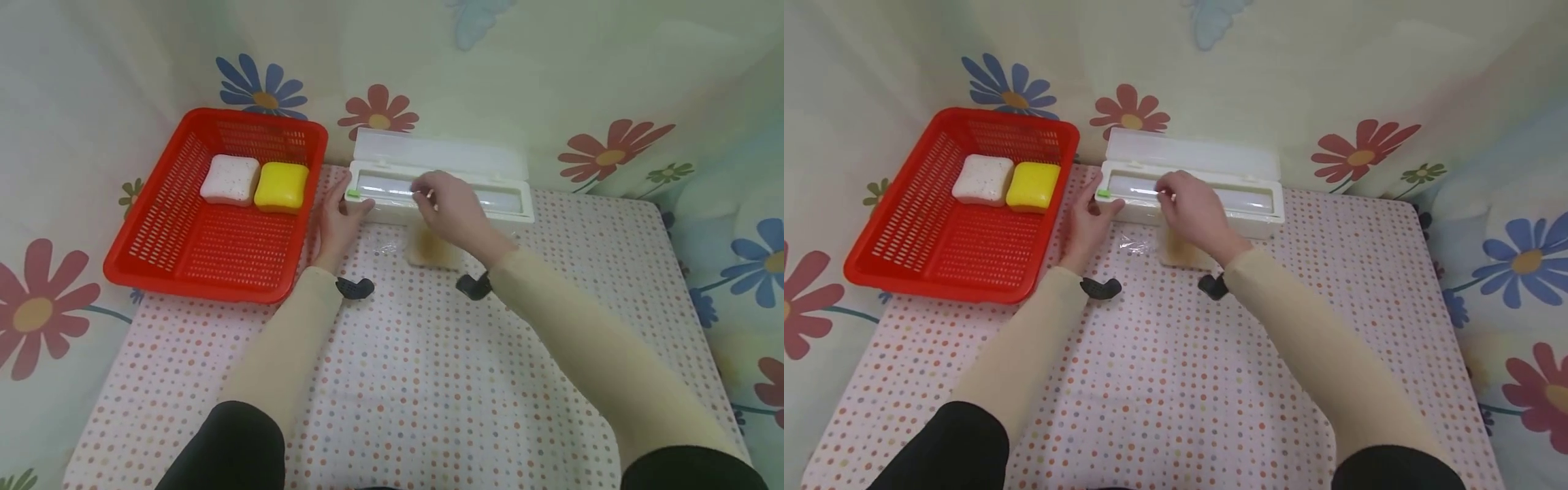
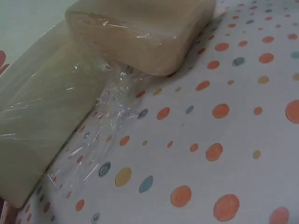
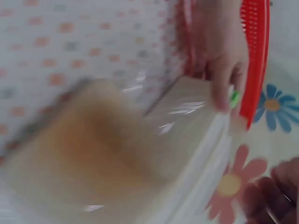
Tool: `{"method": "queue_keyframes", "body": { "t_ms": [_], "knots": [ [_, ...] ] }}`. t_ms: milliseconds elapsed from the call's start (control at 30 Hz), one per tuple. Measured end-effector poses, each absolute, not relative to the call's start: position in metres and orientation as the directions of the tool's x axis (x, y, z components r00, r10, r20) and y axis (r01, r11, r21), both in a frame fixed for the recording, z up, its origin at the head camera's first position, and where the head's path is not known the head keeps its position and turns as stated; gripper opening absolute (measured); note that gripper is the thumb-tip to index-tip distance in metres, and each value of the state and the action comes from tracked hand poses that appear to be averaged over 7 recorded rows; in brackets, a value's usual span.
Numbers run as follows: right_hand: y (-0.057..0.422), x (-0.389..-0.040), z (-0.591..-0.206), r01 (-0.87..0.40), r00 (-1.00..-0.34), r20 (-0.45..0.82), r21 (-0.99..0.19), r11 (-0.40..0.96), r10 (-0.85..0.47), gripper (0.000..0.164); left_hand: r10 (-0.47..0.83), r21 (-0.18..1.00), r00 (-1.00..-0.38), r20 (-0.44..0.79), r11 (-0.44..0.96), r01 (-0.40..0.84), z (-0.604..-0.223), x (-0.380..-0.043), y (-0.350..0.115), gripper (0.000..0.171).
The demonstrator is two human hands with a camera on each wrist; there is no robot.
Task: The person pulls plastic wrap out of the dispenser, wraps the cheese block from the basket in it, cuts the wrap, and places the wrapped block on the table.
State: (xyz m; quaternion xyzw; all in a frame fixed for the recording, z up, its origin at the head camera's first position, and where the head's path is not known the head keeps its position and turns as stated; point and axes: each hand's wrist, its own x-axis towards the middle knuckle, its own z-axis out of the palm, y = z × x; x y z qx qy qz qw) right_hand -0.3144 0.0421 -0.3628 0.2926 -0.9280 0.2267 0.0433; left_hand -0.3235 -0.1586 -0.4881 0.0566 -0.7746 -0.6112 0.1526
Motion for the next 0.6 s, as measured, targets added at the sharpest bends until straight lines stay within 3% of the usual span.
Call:
{"method": "queue_keyframes", "body": {
  "t_ms": [133,233,600],
  "knots": [
    [-0.013,-0.341,-0.353,-0.65,-0.739,0.017,-0.282,0.705,-0.674,0.021,-0.272,0.945,-0.936,0.224,0.297,0.139,-0.487,-0.324,-0.154,0.064],
    [-0.041,-0.357,-0.356,-0.685,-0.7,-0.054,-0.234,0.69,-0.713,0.02,-0.27,0.925,-0.923,0.275,0.335,0.178,-0.487,-0.324,-0.152,0.053],
    [-0.07,-0.371,-0.38,-0.707,-0.678,-0.082,-0.198,0.679,-0.73,0.016,-0.307,0.937,-0.906,0.292,0.282,0.206,-0.489,-0.315,-0.161,0.044]
  ]
}}
